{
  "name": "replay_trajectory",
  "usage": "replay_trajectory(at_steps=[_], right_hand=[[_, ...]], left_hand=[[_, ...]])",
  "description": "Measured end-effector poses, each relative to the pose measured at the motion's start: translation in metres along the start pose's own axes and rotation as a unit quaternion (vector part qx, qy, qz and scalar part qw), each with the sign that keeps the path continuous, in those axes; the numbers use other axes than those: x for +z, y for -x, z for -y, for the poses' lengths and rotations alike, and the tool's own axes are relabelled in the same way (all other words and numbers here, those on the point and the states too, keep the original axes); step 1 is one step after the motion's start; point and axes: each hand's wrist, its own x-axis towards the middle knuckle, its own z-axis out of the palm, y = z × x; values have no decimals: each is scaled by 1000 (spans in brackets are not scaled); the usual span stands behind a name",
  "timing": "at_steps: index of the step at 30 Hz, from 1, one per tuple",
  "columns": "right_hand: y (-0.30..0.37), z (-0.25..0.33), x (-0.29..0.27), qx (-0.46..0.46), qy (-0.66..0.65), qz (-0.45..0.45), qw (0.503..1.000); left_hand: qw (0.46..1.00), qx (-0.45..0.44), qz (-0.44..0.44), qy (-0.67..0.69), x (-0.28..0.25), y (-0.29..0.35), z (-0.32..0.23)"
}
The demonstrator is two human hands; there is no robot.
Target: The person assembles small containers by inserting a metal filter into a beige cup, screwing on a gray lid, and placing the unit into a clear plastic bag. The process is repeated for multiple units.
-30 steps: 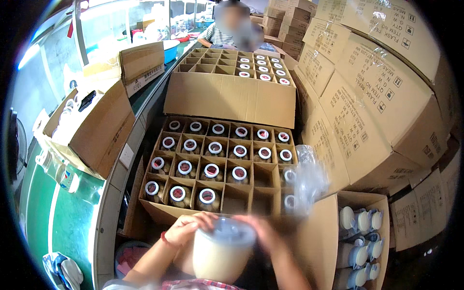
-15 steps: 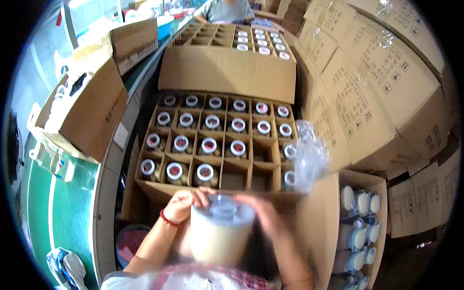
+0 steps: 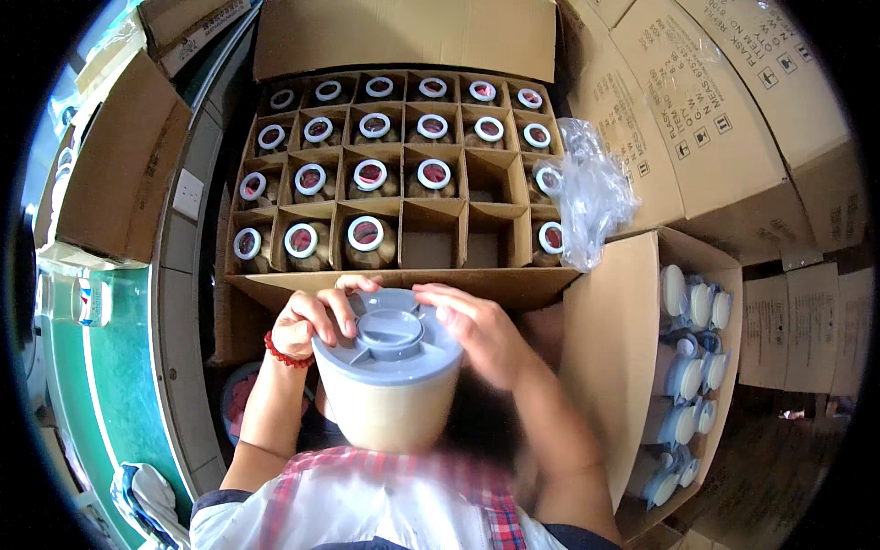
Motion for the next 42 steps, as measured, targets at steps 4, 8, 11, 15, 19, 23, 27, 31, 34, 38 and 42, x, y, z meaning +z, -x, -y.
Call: replay_trajectory(at_steps=[4, 8, 11, 15, 19, 23, 27, 31, 34, 38, 42], right_hand=[[-34, -33, -5, 130, -357, 41, 924], [-72, -65, 30, 110, -664, 211, 709], [-48, -52, 27, 80, -620, 151, 765], [1, -2, 1, -80, 40, 3, 996], [2, -6, -7, -15, 12, -16, 1000], [-41, -16, 3, 172, -490, 111, 847], [-68, -36, 26, 65, -611, 245, 750], [-53, -59, 20, 42, -652, 212, 727], [-23, -43, -5, -74, -280, 101, 952], [10, -10, -20, -38, 16, 8, 999], [-6, -28, -26, 41, -207, 18, 977]], left_hand=[[965, -95, -76, -233, 38, -23, -34], [771, -66, -9, -633, 115, -53, -54], [867, -63, 54, -491, 96, -55, -53], [1000, 12, 0, 17, -9, 6, 7], [999, -25, -33, 8, 1, -1, -2], [919, -57, -24, -389, 62, -40, -51], [776, -40, -31, -628, 124, -55, -53], [813, -24, 35, -581, 119, -65, -42], [916, 4, 114, -384, 61, -47, -35], [999, 27, 21, -6, 1, -13, 19], [996, -46, -13, -82, 12, -24, -3]])
